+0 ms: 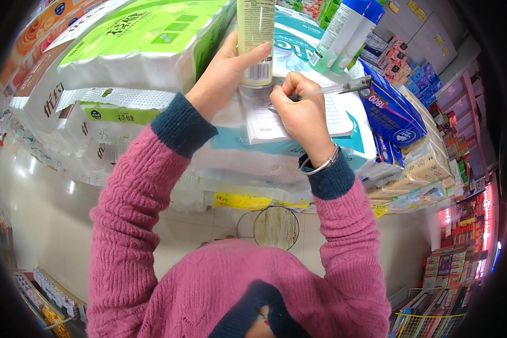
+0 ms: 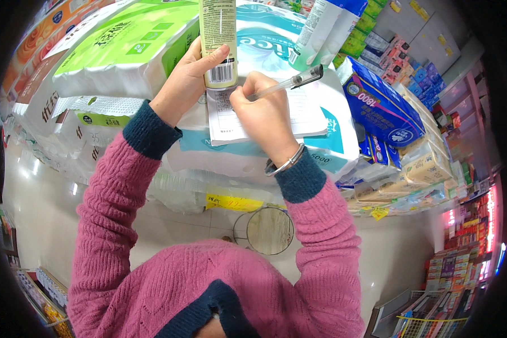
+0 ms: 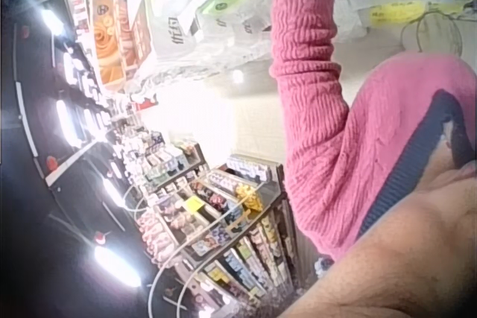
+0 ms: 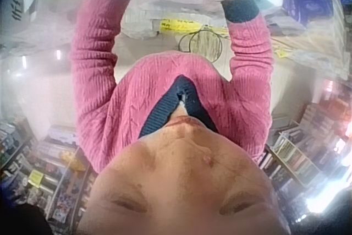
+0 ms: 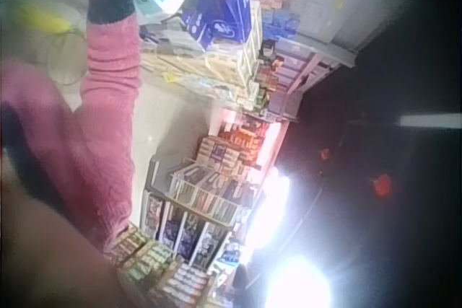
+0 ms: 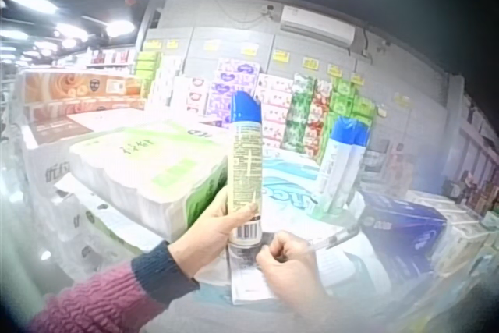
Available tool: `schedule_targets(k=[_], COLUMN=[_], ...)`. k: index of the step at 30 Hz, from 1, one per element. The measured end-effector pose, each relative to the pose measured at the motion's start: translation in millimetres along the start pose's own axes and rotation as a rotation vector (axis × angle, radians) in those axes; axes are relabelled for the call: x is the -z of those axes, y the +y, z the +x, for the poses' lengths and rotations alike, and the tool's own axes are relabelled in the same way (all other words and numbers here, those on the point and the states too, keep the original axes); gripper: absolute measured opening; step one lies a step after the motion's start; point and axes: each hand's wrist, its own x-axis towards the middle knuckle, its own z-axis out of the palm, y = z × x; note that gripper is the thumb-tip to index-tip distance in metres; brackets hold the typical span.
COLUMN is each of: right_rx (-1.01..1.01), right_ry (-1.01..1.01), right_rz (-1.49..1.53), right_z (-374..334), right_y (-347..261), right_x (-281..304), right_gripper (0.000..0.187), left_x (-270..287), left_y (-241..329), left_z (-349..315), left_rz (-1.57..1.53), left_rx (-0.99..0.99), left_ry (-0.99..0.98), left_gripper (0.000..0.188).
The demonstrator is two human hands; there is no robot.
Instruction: The person repeatedly picks cylindrical containers from a shelf, wipes them with a yellow cloth, and places them into a shopping cart. They also write on a piece of paper while holding a container. The task involves handling multiple identical items and organizing them in the cart.
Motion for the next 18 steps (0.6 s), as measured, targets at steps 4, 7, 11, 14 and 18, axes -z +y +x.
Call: schedule_targets(k=[4, 7, 11, 14, 18], right_rx=[-0.063, -0.126, -0.131, -0.134, -0.143], right_ry=[-0.007, 0.035, 0.082, 0.094, 0.148], right_rz=[0.139, 0.216, 0.324, 0.392, 0.519], right_z=[0, 3, 4, 3, 1], right_y=[3, 7, 11, 9, 5], right_x=[4, 5, 5, 7, 7], right_gripper=[0.024, 0.021, 0.023, 0.027, 0.032], left_x=[0, 0, 0, 1, 1], left_y=[1, 1, 1, 0, -1], left_z=[0, 0, 0, 1, 2], left_rz=[0.014, 0.001, -0.007, -0.016, -0.009], left_rx=[0.005, 0.015, 0.016, 0.018, 0.012], left_ry=[-0.001, 0.004, 0.003, -0.002, -0.005], left_gripper=[0.050, 0.052, 0.054, 0.054, 0.053])
